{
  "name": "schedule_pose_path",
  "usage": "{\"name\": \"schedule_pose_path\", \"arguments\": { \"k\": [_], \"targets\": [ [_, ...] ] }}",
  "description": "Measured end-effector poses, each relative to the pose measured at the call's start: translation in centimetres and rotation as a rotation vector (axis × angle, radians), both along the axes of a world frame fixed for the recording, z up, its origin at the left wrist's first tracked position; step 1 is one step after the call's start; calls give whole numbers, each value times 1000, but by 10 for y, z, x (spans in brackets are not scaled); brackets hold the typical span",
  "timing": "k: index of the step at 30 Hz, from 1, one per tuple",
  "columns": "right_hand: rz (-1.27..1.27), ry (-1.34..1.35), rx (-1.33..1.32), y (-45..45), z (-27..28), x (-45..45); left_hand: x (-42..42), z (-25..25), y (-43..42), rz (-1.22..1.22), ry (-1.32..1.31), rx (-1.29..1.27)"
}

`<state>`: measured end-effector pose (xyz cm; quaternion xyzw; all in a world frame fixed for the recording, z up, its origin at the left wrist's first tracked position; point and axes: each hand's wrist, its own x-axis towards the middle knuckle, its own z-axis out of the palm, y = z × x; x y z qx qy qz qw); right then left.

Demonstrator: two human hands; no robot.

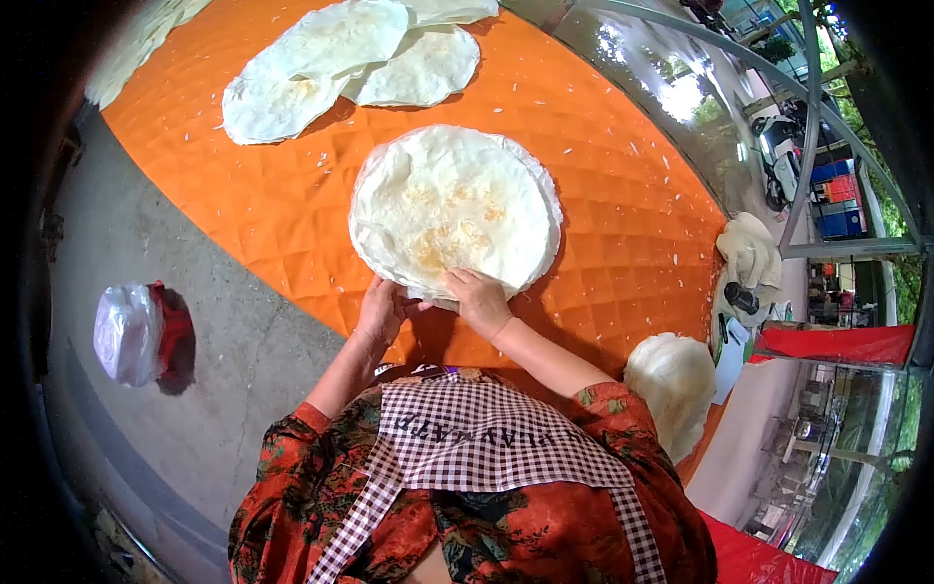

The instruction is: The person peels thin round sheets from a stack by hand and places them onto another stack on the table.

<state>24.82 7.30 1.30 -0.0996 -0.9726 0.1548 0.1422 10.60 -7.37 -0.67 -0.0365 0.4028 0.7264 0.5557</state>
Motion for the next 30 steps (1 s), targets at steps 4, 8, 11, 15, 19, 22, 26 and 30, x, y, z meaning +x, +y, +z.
{"name": "schedule_pose_path", "arguments": {
  "k": [4, 8, 11, 15, 19, 22, 26, 30],
  "targets": [
    [55, -55, 2, -6, 13, 3, -2, 12, -3, 8, -14, -6],
    [-9, 20, 40, -17, 33, -2, -1, 24, 2, 18, -90, 31],
    [-151, -185, -208, 11, 19, -9, -3, 29, 5, 63, -153, 158],
    [-194, -162, -484, 61, 152, -50, -18, 10, -3, 272, 64, 136],
    [-210, -74, -978, 88, 285, -49, -45, 14, -6, 253, 102, 17],
    [-234, 33, -1162, 118, 275, -39, -57, 32, 2, 239, 147, 176],
    [-378, -27, -1427, 172, 153, -3, -63, 28, -2, 121, 39, 61],
    [-683, -32, -1778, 188, 6, 59, -53, -18, 7, 47, 179, -172]
  ]
}}
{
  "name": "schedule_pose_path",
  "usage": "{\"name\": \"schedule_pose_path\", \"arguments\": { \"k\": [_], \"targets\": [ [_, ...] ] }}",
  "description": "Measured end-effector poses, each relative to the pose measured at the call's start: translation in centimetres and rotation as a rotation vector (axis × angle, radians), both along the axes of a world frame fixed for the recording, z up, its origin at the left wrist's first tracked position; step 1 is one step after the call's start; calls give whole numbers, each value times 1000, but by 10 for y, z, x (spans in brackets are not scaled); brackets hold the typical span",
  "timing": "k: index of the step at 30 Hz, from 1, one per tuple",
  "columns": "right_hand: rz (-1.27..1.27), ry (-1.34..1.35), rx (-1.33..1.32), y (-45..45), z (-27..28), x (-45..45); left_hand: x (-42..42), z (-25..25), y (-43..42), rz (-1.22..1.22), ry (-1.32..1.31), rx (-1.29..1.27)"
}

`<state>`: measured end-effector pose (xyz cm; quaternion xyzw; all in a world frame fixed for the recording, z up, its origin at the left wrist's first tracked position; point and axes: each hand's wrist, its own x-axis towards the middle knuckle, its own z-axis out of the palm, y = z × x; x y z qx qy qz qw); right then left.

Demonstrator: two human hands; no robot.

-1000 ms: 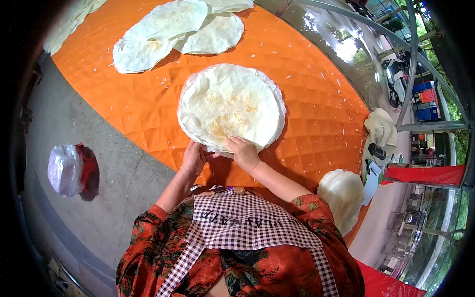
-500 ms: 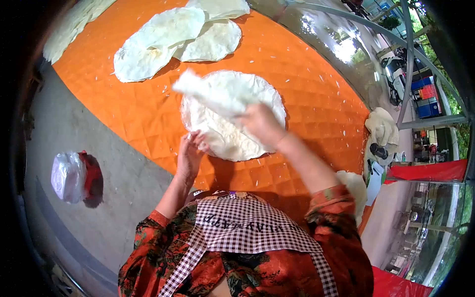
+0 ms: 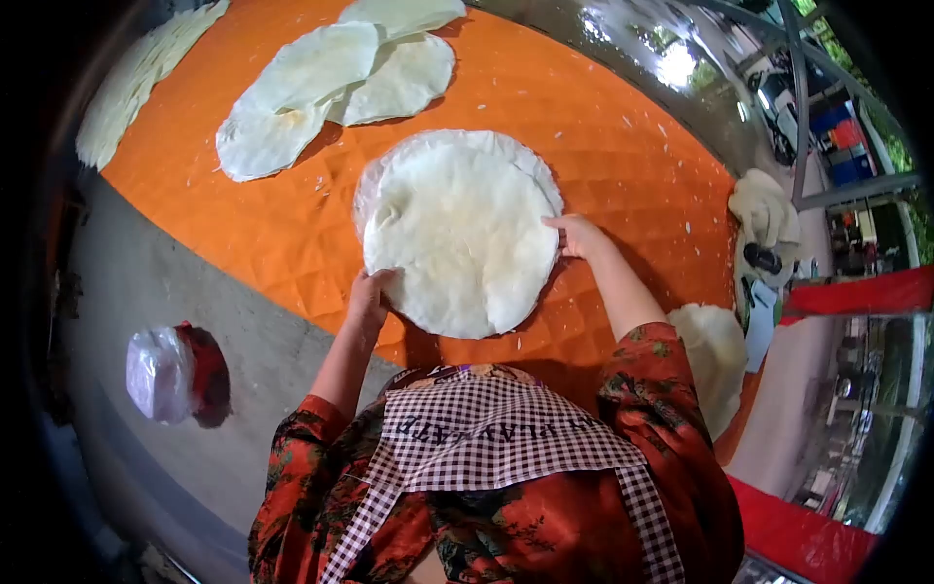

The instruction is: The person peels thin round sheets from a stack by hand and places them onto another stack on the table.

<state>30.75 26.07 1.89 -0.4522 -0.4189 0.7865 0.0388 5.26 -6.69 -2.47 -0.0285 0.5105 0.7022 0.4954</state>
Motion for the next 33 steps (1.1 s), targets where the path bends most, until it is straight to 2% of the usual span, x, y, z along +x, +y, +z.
{"name": "schedule_pose_path", "arguments": {
  "k": [2, 5, 7, 9, 11, 13, 14, 15, 16, 17, 18, 19, 20, 21, 23, 26, 27, 28, 30, 32, 33],
  "targets": [
    [-57, -9, 70, -15, -23, 17, 7, -9, -1, 39, 8, -70],
    [-212, 145, 42, -42, -8, 17, 7, -15, -1, 56, 7, -85],
    [-321, 189, 72, -55, -24, 21, 11, -8, 4, 82, 34, -111],
    [-421, 73, 157, -68, -30, 19, 12, -9, 4, 32, 58, -60],
    [-403, 156, 153, -81, -21, 18, 10, -6, 3, 27, 86, -15],
    [-435, 71, 295, -96, -14, 11, 7, -10, -1, -3, 86, -22],
    [-441, 158, 323, -98, -19, 7, 3, -15, -3, -80, 95, 0],
    [-454, 147, 349, -95, -28, 3, 3, -25, -2, -63, 103, -144],
    [-483, 43, 402, -96, -22, -3, -4, -30, -6, -146, 83, -229],
    [-456, 71, 502, -89, -54, -4, 1, -39, -3, -102, 83, -107],
    [-518, -83, 606, -103, -16, -5, 8, -20, 3, -101, 86, -97],
    [-490, -21, 684, -99, -32, -5, 15, -1, -2, -106, 247, -64],
    [-579, 58, 681, -98, -57, -12, 8, -1, -5, -150, 318, -45],
    [-430, -255, 712, -108, -27, -6, 24, 35, -4, -137, 383, -51],
    [-375, -242, 841, -133, 16, 20, 38, 64, -5, -156, 480, -22],
    [-628, 47, 788, -157, 45, 76, 59, 92, 1, -272, 602, 33],
    [-687, 1, 867, -160, 56, 100, 71, 98, 7, -316, 632, 40],
    [-698, -140, 911, -168, 92, 131, 88, 106, 16, -363, 660, 50],
    [-746, -186, 973, -169, 130, 201, 156, 152, 40, -325, 603, 95],
    [-909, -166, 1029, -168, 157, 274, 218, 182, 60, -400, 432, 203],
    [-950, -134, 1031, -160, 165, 317, 246, 193, 69, -509, 525, 270]
  ]
}}
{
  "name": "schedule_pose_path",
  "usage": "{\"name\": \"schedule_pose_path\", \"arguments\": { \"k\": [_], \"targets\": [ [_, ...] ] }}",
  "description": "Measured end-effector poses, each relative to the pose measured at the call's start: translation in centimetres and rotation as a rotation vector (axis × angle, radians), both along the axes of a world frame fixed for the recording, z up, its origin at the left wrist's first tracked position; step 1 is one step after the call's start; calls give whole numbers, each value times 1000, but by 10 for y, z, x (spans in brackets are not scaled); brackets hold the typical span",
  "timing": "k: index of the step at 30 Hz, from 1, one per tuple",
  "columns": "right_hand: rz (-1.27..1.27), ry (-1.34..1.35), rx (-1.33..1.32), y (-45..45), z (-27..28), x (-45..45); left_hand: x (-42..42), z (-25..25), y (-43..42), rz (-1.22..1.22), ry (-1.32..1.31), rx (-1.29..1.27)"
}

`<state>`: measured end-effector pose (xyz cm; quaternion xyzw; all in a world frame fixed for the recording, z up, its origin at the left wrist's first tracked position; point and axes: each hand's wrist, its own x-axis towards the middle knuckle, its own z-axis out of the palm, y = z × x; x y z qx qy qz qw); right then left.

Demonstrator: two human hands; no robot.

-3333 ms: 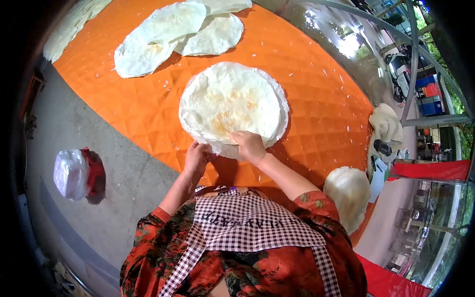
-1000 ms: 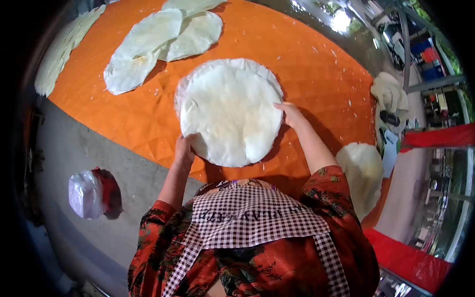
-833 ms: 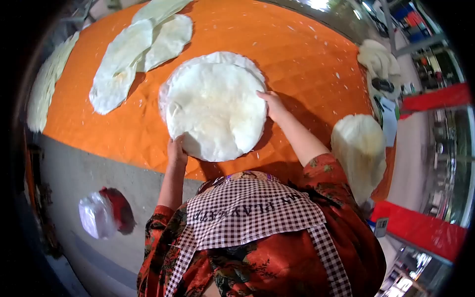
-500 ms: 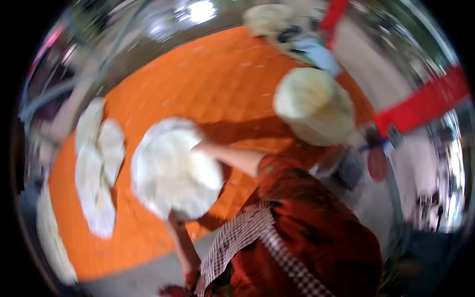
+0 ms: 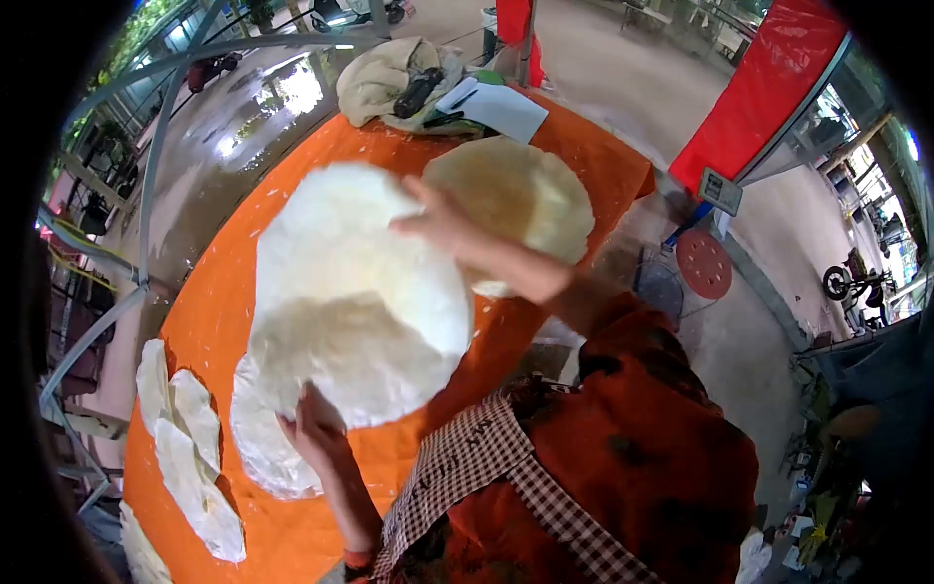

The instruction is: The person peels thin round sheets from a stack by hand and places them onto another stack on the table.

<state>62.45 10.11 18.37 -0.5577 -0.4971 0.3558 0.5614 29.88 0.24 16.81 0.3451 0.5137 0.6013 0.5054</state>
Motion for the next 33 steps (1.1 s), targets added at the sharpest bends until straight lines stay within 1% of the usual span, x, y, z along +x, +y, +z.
{"name": "schedule_pose_path", "arguments": {
  "k": [1, 2, 3, 4, 5, 6, 8, 9, 10, 11, 12, 13, 14, 16, 19, 22, 23, 26, 27, 28, 29, 30, 31, 32, 33],
  "targets": [
    [17, -9, 45, -6, 36, 34, 33, 14, 11, -49, -76, 16],
    [35, -73, 82, -11, 62, 71, 67, 28, 22, -99, -151, 29],
    [18, 61, 84, -2, 70, 103, 102, 41, 31, -149, -253, 50],
    [-21, -7, 35, -8, 81, 139, 133, 48, 39, -172, -292, 15],
    [-10, 75, 66, 1, 72, 176, 163, 56, 44, -216, -294, -12],
    [4, 120, 45, 2, 68, 207, 184, 43, 56, -305, -312, 29],
    [-103, 80, -72, -13, 71, 242, 230, 19, 71, -355, -366, -13],
    [-109, 89, -110, -11, 56, 266, 249, 4, 77, -410, -377, -69],
    [-111, 99, -151, -3, 19, 294, 265, -19, 81, -461, -386, -127],
    [-110, 111, -192, 5, -25, 319, 274, -67, 94, -503, -409, -230],
    [-110, 66, -196, 15, -94, 348, 283, -92, 93, -485, -371, -322],
    [-116, 22, -196, 20, -154, 370, 283, -142, 100, -535, -324, -384],
    [-36, 11, -152, 5, -179, 371, 296, -134, 88, -470, -193, -444],
    [-153, -82, -244, -6, -168, 360, 303, -139, 84, -396, -100, -440],
    [-118, 54, -194, -13, -135, 353, 294, -135, 90, -444, -126, -436],
    [-205, -72, -141, -19, -89, 341, 305, -109, 83, -350, -69, -431],
    [-256, -45, -109, -26, -72, 331, 305, -109, 81, -382, -45, -422],
    [-199, -259, -303, -22, -132, 358, 305, -122, 82, -384, 71, -460],
    [-232, -472, -375, -26, -125, 351, 308, -119, 84, -376, 103, -446],
    [-308, -629, -448, -30, -115, 343, 313, -116, 81, -358, 134, -434],
    [-372, -786, -512, -36, -93, 324, 315, -115, 77, -324, 164, -427],
    [-422, -1089, -165, -40, -98, 322, 313, -125, 78, -305, 150, -404],
    [-401, -1172, 144, -40, -92, 318, 313, -127, 76, -289, 147, -387],
    [-336, -1049, 59, -36, -77, 303, 304, -144, 78, -357, 178, -300],
    [-315, -1071, 105, -33, -60, 287, 300, -162, 78, -280, 292, -202]
  ]
}}
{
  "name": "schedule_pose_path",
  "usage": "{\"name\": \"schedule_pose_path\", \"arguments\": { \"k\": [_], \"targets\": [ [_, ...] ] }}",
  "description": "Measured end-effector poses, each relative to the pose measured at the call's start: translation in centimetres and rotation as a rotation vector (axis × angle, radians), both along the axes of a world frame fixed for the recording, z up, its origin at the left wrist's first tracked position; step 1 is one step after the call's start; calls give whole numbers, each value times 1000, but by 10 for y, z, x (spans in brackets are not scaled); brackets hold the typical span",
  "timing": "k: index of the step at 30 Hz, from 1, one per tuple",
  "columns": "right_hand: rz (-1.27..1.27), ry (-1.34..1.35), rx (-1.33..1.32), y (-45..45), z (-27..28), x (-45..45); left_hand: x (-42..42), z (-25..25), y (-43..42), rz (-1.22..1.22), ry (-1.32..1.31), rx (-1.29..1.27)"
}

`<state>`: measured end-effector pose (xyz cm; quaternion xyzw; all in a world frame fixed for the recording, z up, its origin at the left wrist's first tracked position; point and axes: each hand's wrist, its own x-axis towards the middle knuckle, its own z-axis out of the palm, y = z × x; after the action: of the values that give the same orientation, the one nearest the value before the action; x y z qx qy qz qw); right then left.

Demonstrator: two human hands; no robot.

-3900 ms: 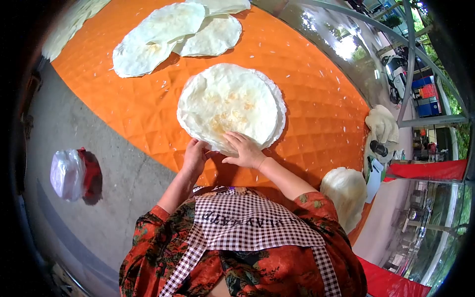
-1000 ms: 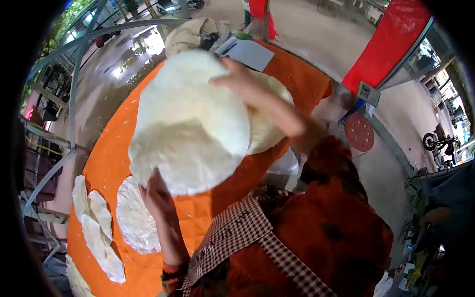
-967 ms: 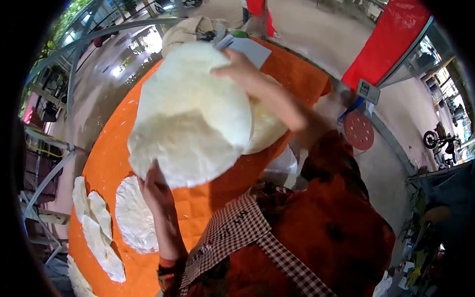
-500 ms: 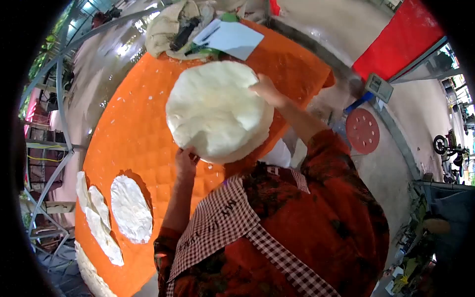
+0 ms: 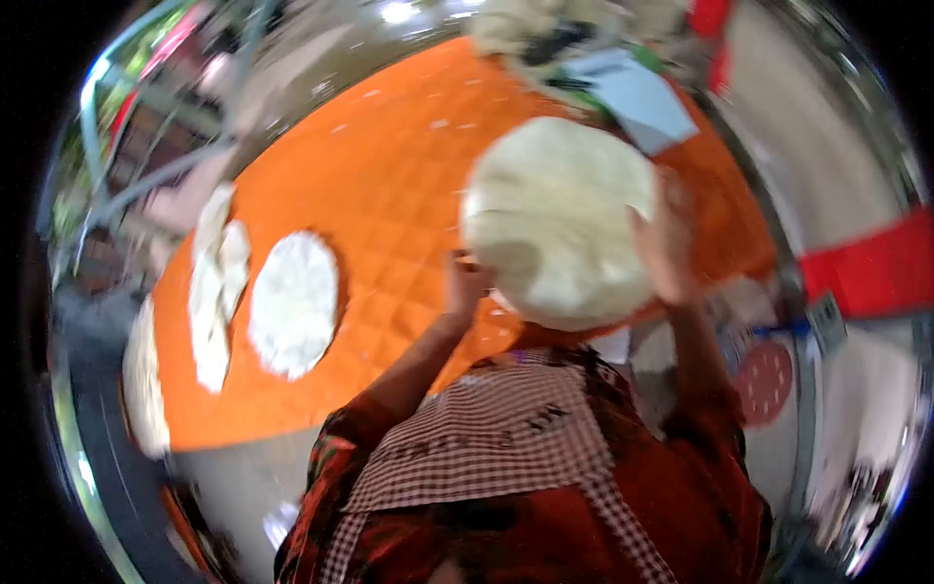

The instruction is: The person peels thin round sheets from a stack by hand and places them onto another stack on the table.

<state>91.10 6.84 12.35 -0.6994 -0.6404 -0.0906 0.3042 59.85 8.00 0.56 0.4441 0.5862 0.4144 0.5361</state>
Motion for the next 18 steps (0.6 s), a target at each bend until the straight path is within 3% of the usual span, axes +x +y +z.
{"name": "schedule_pose_path", "arguments": {
  "k": [1, 3, 5, 8, 9, 11, 13, 15, 18],
  "targets": [
    [84, 151, -23, -1, 20, -21, -6, -12, -2, 38, 107, 107],
    [305, 164, -55, -2, 46, -53, -29, 9, -12, -4, 139, 45],
    [432, 311, -148, 0, 54, -91, -66, 18, -28, 84, -58, -32],
    [602, 504, -311, 8, 26, -164, -136, 12, -64, 252, -267, -109],
    [684, 525, -356, 10, 14, -201, -166, -13, -77, 377, -309, -106],
    [885, 564, -454, 13, -7, -293, -228, -14, -107, 601, -341, -120],
    [1177, 444, -322, 13, -36, -390, -290, -23, -133, 780, -382, -13],
    [1299, 416, -350, 6, -53, -484, -351, -38, -153, 940, -420, 50],
    [1386, 148, -243, 3, -81, -596, -418, -11, -161, 1079, -494, 163]
  ]
}}
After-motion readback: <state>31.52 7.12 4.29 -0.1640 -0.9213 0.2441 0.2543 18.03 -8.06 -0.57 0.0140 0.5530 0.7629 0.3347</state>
